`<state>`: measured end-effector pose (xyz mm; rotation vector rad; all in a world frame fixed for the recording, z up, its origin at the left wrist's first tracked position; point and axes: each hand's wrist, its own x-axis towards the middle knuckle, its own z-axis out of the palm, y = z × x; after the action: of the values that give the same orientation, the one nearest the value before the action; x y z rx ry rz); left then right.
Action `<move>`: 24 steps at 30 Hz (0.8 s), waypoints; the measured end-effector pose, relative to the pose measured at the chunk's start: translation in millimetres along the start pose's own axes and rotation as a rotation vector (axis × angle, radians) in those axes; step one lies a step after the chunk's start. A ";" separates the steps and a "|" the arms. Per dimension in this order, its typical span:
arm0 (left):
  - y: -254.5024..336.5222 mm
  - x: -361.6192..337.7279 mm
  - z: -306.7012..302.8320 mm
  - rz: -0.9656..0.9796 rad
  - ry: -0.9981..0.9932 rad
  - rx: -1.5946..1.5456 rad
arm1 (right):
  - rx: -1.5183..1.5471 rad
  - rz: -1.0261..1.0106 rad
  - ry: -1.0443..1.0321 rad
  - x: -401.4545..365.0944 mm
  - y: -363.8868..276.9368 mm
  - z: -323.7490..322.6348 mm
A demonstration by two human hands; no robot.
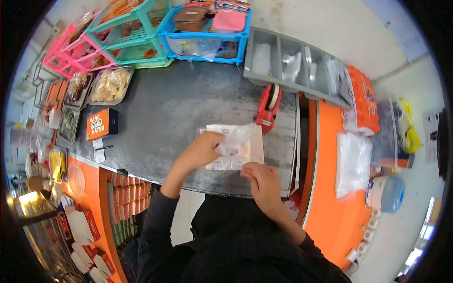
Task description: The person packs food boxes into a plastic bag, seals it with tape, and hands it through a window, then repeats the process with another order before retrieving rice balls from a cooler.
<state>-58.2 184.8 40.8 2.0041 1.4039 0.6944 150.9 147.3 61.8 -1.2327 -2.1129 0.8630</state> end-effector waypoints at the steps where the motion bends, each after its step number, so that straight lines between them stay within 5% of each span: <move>1: 8.7 5.5 -9.4 -0.098 -0.091 -0.139 | -0.111 -0.066 0.061 2.4 1.5 4.4; 4: 13.5 8.9 -11.0 -0.209 -0.208 -0.280 | -0.124 -0.061 0.176 12.8 1.1 20.8; 10: 29.6 -18.1 22.0 -0.145 0.089 -0.174 | -0.108 0.135 0.307 20.3 -1.3 49.1; 12: 52.4 -23.7 39.5 -0.052 0.504 0.235 | -0.150 0.166 0.338 17.0 6.7 60.1; 14: 67.1 -27.5 49.8 -0.189 0.529 0.365 | -0.129 -0.068 0.539 17.2 13.3 66.8; 15: 64.4 -28.8 55.9 -0.269 0.509 0.171 | -0.122 -0.061 0.547 17.8 13.7 67.4; 18: 61.3 -24.0 61.0 -0.328 0.534 -0.020 | -0.156 -0.031 0.528 18.1 11.0 60.0; 20: 59.2 -21.9 55.5 -0.386 0.511 -0.097 | -0.249 0.044 0.221 16.1 -5.0 31.8; 24: 44.8 -29.2 50.9 -0.332 0.491 -0.111 | -0.108 0.170 0.134 15.8 2.2 11.9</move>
<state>-2.6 136.5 35.5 1.5169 1.8738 1.1282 136.7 159.1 54.4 -1.5005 -1.9928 0.7229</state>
